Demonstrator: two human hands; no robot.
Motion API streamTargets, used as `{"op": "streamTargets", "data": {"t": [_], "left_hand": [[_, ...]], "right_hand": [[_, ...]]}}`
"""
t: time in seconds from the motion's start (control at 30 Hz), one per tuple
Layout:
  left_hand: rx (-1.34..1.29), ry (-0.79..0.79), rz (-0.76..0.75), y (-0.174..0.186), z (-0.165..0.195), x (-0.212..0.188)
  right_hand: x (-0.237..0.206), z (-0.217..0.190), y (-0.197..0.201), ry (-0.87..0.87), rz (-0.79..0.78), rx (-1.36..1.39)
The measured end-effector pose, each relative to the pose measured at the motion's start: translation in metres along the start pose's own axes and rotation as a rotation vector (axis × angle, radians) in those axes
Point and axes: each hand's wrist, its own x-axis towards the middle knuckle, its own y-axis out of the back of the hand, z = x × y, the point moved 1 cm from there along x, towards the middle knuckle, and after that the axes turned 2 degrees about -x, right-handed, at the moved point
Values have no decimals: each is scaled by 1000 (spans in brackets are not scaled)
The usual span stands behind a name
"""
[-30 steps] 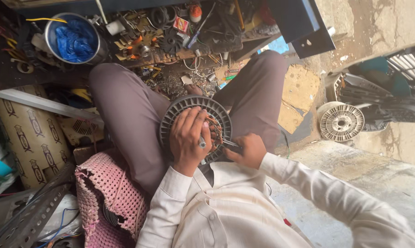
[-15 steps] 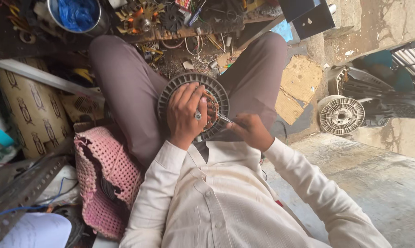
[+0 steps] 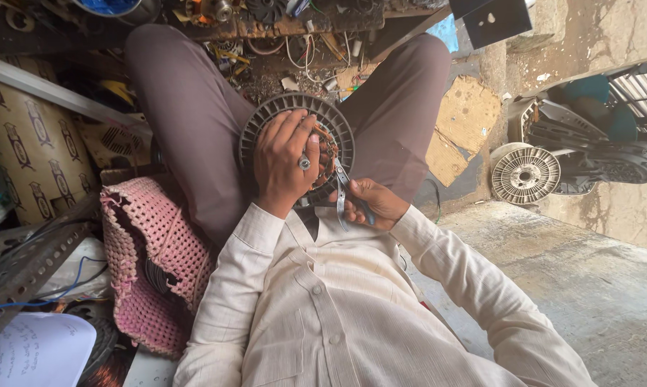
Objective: The person sits on the ground with a ceiling fan motor stator on their lap and works on its copper windings. They use pliers to grip and trim wire ends, pick up a screwdriver from the cluttered work area, and continue manipulating the winding wires with hand tools.
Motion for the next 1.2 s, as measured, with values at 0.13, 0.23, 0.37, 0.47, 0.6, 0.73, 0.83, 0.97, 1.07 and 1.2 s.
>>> {"op": "streamTargets", "data": {"t": [0.13, 0.23, 0.37, 0.47, 0.6, 0.73, 0.83, 0.97, 1.07, 1.2], "left_hand": [[2, -5, -10, 1, -1, 1], [7, -7, -5, -2, -1, 2], [30, 16, -3, -8, -2, 2], [17, 107, 38, -15, -1, 1], [-3, 217, 112, -16, 0, 2], [-20, 196, 53, -5, 1, 5], [9, 102, -66, 9, -8, 12], [54, -56, -151, 16, -22, 20], [11, -102, -123, 12, -30, 18], [23, -191, -84, 4, -37, 12]], "right_hand": [[-6, -5, -5, -40, 80, -63], [-25, -30, -7, -20, 246, -375], [-52, -62, -17, -6, 530, -928], [-61, -73, -36, 6, 536, -1224], [-51, -84, -65, 362, 391, -1516], [-38, -86, -79, 341, 337, -1577], [-33, -84, -84, 385, 345, -1662], [-29, -81, -90, 402, 389, -1735], [-26, -80, -93, 404, 374, -1786], [-24, -80, -97, 411, 342, -1813]]}}
